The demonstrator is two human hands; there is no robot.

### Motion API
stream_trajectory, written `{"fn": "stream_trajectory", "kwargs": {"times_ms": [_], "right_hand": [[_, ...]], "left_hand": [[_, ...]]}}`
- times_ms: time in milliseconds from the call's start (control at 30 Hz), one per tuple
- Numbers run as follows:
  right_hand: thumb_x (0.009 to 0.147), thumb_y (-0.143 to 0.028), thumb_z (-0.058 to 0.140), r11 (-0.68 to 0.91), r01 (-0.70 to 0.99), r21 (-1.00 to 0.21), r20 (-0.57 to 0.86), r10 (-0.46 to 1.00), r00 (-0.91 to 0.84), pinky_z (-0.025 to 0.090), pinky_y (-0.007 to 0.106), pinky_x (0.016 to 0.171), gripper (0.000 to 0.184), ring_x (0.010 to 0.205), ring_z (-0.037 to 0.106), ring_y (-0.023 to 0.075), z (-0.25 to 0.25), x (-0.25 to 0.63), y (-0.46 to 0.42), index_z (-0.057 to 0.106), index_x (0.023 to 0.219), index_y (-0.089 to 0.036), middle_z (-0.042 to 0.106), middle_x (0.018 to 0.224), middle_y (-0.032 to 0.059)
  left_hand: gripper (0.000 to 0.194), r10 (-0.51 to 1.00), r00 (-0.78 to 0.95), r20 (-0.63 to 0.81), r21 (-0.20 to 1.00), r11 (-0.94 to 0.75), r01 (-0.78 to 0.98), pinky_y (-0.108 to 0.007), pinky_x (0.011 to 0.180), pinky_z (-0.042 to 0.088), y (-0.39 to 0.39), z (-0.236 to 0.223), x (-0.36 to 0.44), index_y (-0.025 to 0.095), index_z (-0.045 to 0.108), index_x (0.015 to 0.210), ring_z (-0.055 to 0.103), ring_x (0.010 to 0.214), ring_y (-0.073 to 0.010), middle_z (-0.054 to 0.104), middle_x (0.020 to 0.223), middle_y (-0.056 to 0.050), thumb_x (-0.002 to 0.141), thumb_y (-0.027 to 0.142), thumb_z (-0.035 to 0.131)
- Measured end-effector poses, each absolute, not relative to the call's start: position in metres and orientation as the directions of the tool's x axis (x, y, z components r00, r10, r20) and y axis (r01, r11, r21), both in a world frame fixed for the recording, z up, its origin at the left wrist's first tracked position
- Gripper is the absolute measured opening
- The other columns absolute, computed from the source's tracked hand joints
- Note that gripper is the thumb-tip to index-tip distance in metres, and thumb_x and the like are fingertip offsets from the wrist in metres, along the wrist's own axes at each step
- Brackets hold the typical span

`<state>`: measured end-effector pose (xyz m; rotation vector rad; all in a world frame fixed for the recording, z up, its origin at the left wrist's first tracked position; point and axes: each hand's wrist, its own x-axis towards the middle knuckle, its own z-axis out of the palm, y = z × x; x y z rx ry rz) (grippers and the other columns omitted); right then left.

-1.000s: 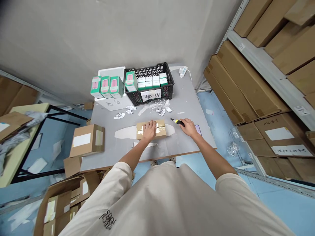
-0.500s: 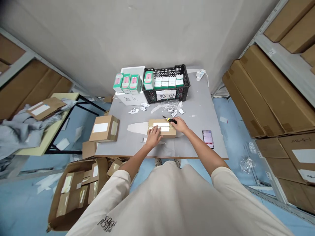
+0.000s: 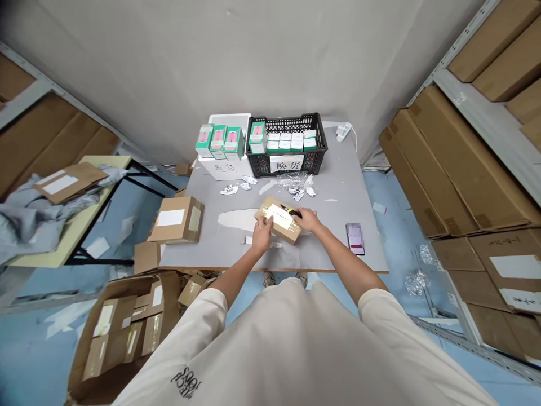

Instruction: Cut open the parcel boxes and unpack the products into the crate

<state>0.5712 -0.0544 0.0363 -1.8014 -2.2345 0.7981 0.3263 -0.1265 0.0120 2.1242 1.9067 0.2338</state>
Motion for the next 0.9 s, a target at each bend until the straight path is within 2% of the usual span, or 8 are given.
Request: {"fn": "stream_trajectory", "kwargs": {"times_ms": [200,400,500,567,633,700,800,900], "right_hand": [[0.097,-0.047,0.052,0.004,0.788,-0.616,-0.193,0.969,-0.156,0.048,0.037,0.091,0.036,0.107,0.066,0.0284,0.03,0.578,-0.081,0.065,0.121,-0.023,0.074,0.119,0.0093],[0.094,-0.046,0.059,-0.125,0.622,-0.773,-0.226,0.97,-0.086,0.052,0.032,0.085,0.026,0.098,0.069,0.0222,0.024,0.581,-0.098,0.062,0.11,-0.026,0.076,0.108,0.0035],[0.094,-0.049,0.058,-0.187,0.538,-0.822,-0.279,0.955,-0.095,0.053,0.031,0.081,0.027,0.092,0.069,0.0199,0.023,0.586,-0.099,0.059,0.108,-0.025,0.075,0.101,0.0018],[0.094,-0.049,0.057,-0.23,0.488,-0.842,-0.301,0.951,-0.071,0.053,0.03,0.079,0.028,0.088,0.07,0.0191,0.022,0.591,-0.097,0.058,0.108,-0.024,0.074,0.099,0.0025],[0.094,-0.048,0.056,-0.265,0.448,-0.854,-0.301,0.954,-0.009,0.053,0.03,0.079,0.028,0.086,0.07,0.0184,0.023,0.598,-0.093,0.057,0.107,-0.023,0.072,0.102,0.0043],[0.094,-0.047,0.055,-0.284,0.428,-0.858,-0.29,0.956,0.051,0.053,0.031,0.08,0.028,0.085,0.07,0.0179,0.024,0.605,-0.088,0.056,0.108,-0.022,0.071,0.105,0.0057],[0.092,-0.048,0.056,-0.283,0.439,-0.853,-0.275,0.958,0.083,0.053,0.031,0.081,0.03,0.086,0.07,0.0182,0.025,0.614,-0.084,0.057,0.108,-0.022,0.07,0.105,0.0055],[0.09,-0.051,0.057,-0.287,0.457,-0.842,-0.277,0.957,0.09,0.053,0.033,0.083,0.033,0.089,0.068,0.0192,0.024,0.618,-0.083,0.059,0.108,-0.023,0.071,0.103,0.0043]], "left_hand": [[0.056,0.969,0.244,0.03,0.398,-0.236,0.887,-0.053,0.121,0.035,-0.101,0.006,0.338,0.014,0.041,0.156,0.035,0.148,-0.0345,0.036,0.16,-0.02,0.102,0.032,0.04],[0.063,0.909,0.415,-0.042,0.417,-0.361,0.834,-0.048,0.125,0.033,-0.064,0.016,0.341,0.015,0.045,0.153,0.031,0.152,-0.0296,0.036,0.162,-0.016,0.09,0.013,0.048],[0.058,0.923,0.381,-0.058,0.384,-0.331,0.862,-0.049,0.125,0.031,-0.056,0.025,0.349,0.016,0.047,0.151,0.032,0.151,-0.0298,0.039,0.161,-0.014,0.094,0.018,0.045],[0.053,0.956,0.292,-0.043,0.349,-0.259,0.901,-0.054,0.123,0.029,-0.058,0.031,0.364,0.018,0.047,0.151,0.032,0.151,-0.0331,0.041,0.16,-0.015,0.099,0.03,0.042],[0.063,0.98,0.188,-0.064,0.343,-0.155,0.926,-0.055,0.119,0.033,-0.066,0.036,0.384,0.017,0.043,0.154,0.035,0.147,-0.037,0.041,0.16,-0.018,0.099,0.048,0.044],[0.075,0.977,0.195,-0.088,0.338,-0.155,0.928,-0.055,0.116,0.035,-0.075,0.039,0.404,0.018,0.035,0.158,0.039,0.144,-0.0391,0.04,0.16,-0.02,0.095,0.058,0.049],[0.09,0.962,0.236,-0.141,0.311,-0.183,0.933,-0.056,0.116,0.032,-0.086,0.037,0.424,0.018,0.029,0.161,0.033,0.148,-0.0422,0.031,0.165,-0.022,0.088,0.06,0.059],[0.097,0.953,0.251,-0.168,0.29,-0.195,0.937,-0.059,0.118,0.029,-0.089,0.034,0.424,0.018,0.026,0.162,0.029,0.151,-0.0442,0.025,0.168,-0.023,0.082,0.053,0.068]]}}
